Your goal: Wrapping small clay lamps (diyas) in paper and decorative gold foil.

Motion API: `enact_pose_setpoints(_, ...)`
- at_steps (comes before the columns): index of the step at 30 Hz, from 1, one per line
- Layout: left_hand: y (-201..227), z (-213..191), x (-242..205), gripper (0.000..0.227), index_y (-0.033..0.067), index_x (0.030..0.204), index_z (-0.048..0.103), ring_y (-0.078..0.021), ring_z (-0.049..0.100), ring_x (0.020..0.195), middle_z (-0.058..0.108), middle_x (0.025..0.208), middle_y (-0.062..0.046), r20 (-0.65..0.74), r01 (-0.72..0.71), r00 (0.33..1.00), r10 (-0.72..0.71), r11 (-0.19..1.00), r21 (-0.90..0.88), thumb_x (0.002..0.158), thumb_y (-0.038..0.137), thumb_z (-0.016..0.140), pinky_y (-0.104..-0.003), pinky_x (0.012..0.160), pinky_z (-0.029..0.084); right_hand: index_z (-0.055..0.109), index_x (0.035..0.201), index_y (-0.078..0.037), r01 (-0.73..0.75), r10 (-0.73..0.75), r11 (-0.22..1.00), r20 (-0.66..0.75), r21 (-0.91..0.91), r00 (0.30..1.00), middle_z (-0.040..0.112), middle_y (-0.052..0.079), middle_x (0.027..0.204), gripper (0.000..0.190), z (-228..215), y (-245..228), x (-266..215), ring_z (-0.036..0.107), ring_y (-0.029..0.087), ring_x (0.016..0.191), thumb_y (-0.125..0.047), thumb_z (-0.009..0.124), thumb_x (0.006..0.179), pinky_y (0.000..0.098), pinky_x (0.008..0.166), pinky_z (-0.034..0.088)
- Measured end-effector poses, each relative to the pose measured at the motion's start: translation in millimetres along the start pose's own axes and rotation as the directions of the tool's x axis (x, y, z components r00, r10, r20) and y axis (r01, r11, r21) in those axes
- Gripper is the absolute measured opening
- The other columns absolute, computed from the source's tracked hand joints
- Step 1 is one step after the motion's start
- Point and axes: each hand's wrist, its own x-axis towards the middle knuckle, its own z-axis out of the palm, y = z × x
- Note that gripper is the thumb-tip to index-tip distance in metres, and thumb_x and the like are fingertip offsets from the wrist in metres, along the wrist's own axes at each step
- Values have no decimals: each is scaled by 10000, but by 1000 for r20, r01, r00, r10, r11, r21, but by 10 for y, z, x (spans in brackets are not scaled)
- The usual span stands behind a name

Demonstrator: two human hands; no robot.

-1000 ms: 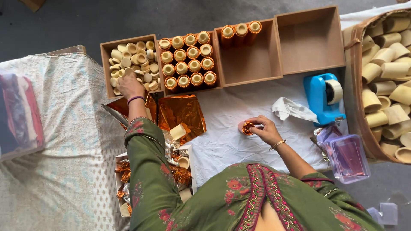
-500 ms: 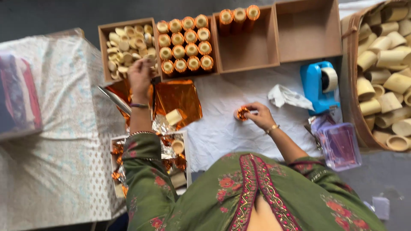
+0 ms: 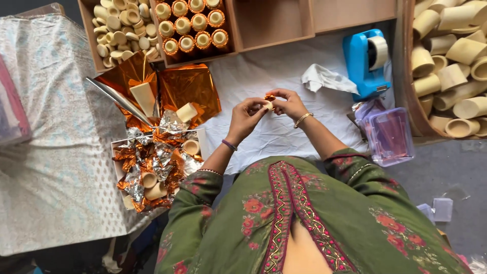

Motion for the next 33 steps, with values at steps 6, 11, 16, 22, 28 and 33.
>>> enact_pose_setpoints(6, -29, 107, 68, 301, 96, 1072, 755, -192, 680, 959, 765, 1099, -50, -122, -286, 936, 330, 915, 285, 808, 179, 872, -301, 799, 567, 706, 1233, -33, 6, -6, 994, 2, 108, 1000, 715, 35, 893, 310, -24, 28, -41, 619, 80, 627, -98, 664, 933, 233, 585, 519)
enact_pose_setpoints(11, 50, 125, 35, 340, 124, 1122, 752, -204, 646, 909, 765, 1082, -30, -84, -298, 933, 350, 883, 363, 806, 165, 868, -332, 810, 552, 702, 1271, -48, -46, 30, 976, 77, 215, 997, 718, 24, 932, 333, -36, -81, -173, 626, 77, 686, -171, 641, 968, 239, 689, 567)
enact_pose_setpoints(16, 32, 144, 38, 324, 128, 1134, 747, -214, 639, 907, 757, 1079, -33, -31, -310, 935, 355, 853, 421, 828, 155, 851, -335, 820, 548, 695, 1296, -30, -113, 69, 939, 144, 325, 987, 722, 36, 963, 395, -41, -103, -186, 657, 98, 751, -280, 651, 993, 256, 751, 586)
enact_pose_setpoints(22, -130, 223, 28, 337, 102, 1294, 669, -146, 566, 628, 676, 1289, -94, -107, -186, 968, 225, 938, 291, 967, 158, 730, -305, 627, 520, 667, 1340, -41, 41, -51, 997, 135, 70, 990, 716, 14, 1004, 445, -42, -44, -132, 658, 70, 808, -198, 761, 935, 234, 756, 573)
enact_pose_setpoints(28, -564, 243, 93, 500, 177, 1481, 487, -163, 751, 806, 705, 1169, -80, 165, 404, 913, -372, 783, -473, 1007, 303, 589, -293, 709, 620, 674, 1330, -42, 29, -38, 997, 131, 67, 991, 736, 26, 1019, 440, -46, -25, -133, 649, 73, 786, -193, 767, 928, 230, 735, 568)
enact_pose_setpoints(33, -509, 246, 168, 423, 68, 1412, 599, -165, 756, 883, 728, 1104, -88, 135, 363, 929, -343, 789, -495, 1046, 279, 616, -298, 774, 636, 691, 1286, -35, 44, -58, 994, 141, 103, 988, 735, 15, 999, 396, -50, -10, -107, 654, 70, 800, -180, 771, 926, 237, 728, 565)
